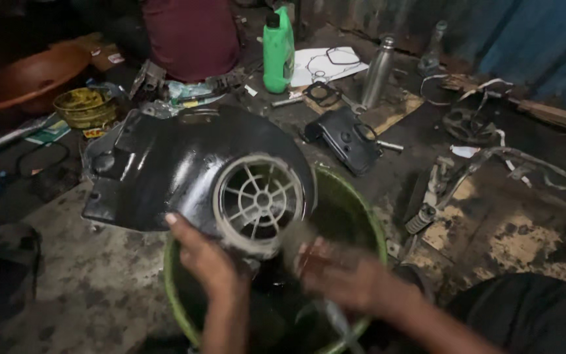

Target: The person scrubs a large, dark metal part with a wire brush over a green basin filled with liquid. They rotate the part to clean different sides and then wipe it with a cloth.

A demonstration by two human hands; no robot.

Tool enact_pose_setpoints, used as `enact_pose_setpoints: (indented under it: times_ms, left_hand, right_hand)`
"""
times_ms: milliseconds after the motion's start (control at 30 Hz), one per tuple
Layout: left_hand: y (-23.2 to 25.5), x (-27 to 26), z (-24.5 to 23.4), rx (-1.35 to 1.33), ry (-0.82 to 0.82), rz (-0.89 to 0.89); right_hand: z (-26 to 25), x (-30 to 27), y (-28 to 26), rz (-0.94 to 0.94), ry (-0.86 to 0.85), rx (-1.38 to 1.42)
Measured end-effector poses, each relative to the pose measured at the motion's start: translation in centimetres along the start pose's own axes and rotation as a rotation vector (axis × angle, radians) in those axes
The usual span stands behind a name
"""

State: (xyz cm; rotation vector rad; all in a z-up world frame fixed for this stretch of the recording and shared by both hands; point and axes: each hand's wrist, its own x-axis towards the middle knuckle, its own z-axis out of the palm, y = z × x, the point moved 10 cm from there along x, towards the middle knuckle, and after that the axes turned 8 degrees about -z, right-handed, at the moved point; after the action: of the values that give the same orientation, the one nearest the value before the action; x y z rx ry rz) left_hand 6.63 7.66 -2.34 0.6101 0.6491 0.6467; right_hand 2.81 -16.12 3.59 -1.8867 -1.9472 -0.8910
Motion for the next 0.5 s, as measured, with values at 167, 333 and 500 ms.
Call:
enact_pose_setpoints:
  times_ms: [167,333,500]
  left_hand:
    - [0.3,-0.1,0.3,-0.024,-0.111,-0.032]
    - [-0.1,-0.3,0.5,0.061,-0.062,-0.064]
    - [-1.1,-0.3,1.0,0.133,-0.158,-0.051]
  right_hand:
    - [-0.7,-1.0,5.9,0.237,-0.014,-0.115]
    - [-1.2,-0.2,1.7,0.052,-0.03,0.022]
    - [-2.7,-3.2,7.9,0.46,0.236,0.344]
